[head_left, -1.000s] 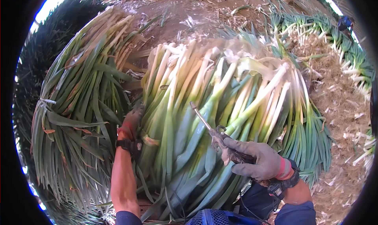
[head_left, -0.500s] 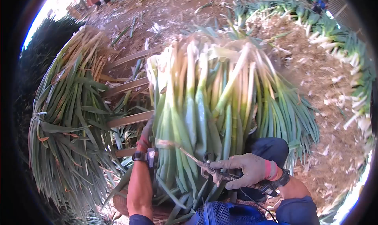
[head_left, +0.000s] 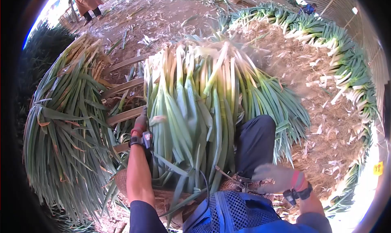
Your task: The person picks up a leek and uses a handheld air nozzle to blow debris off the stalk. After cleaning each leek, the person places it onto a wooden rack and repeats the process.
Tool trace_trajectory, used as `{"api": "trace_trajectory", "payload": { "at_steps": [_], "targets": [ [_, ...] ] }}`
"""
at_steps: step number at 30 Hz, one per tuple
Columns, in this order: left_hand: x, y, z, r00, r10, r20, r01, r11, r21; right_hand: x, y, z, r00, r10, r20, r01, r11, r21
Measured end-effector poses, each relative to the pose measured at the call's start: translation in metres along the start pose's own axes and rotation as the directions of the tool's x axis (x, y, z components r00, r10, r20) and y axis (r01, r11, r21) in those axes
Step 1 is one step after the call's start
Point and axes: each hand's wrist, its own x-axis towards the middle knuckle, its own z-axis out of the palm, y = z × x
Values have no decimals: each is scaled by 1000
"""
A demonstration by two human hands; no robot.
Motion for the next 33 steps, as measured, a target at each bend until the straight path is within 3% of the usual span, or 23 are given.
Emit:
{"api": "trace_trajectory", "payload": {
  "at_steps": [2,4,6,7,10,13,14,16,18,20,21,22,24,25,27,28,31,33],
  "targets": [
    [-2,1,-3,990,141,20,-140,945,295,14,2,-38,983,78,-164,-88,995,-52],
    [-6,7,-7,966,252,66,-247,808,535,59,-10,-64,881,399,-255,-271,866,420],
    [-22,18,-2,942,313,119,-306,660,686,117,35,-76,862,331,-383,-173,904,392],
    [-36,28,6,947,306,102,-280,624,729,147,54,-81,843,398,-361,-229,874,429],
    [-77,63,31,983,185,-2,-146,784,604,230,118,-69,714,555,-427,-322,802,503],
    [-56,31,17,977,163,141,-170,985,41,281,172,-53,590,648,-482,-404,754,519],
    [-59,31,18,983,49,175,-27,992,-127,287,184,-45,576,664,-477,-425,742,519],
    [-93,66,39,943,-160,293,277,864,-420,292,183,-35,564,693,-450,-463,716,523],
    [-97,69,28,929,-227,293,328,870,-369,302,212,5,474,637,-607,-482,765,427],
    [-113,90,36,915,-312,255,382,873,-304,293,209,25,429,548,-718,-389,830,400],
    [-113,84,32,949,-203,240,271,916,-295,287,205,32,401,495,-771,-342,861,376],
    [-125,96,42,975,-131,182,162,973,-165,279,202,45,352,560,-750,-310,826,471],
    [-138,101,47,940,71,334,-11,984,-177,260,193,72,267,679,-684,-235,734,637],
    [-137,100,43,841,214,498,-41,941,-336,254,187,74,249,784,-569,-205,616,760],
    [-142,99,47,776,341,531,-72,883,-464,245,178,75,228,928,-295,-133,330,935],
    [-165,125,77,840,315,442,-109,896,-431,246,184,78,232,912,-339,-188,384,904],
    [-159,106,55,943,264,202,-268,963,-6,251,229,99,257,915,-311,-96,344,934],
    [-155,94,40,872,394,289,-392,917,-70,253,242,107,260,926,-275,-250,340,907]
  ]
}}
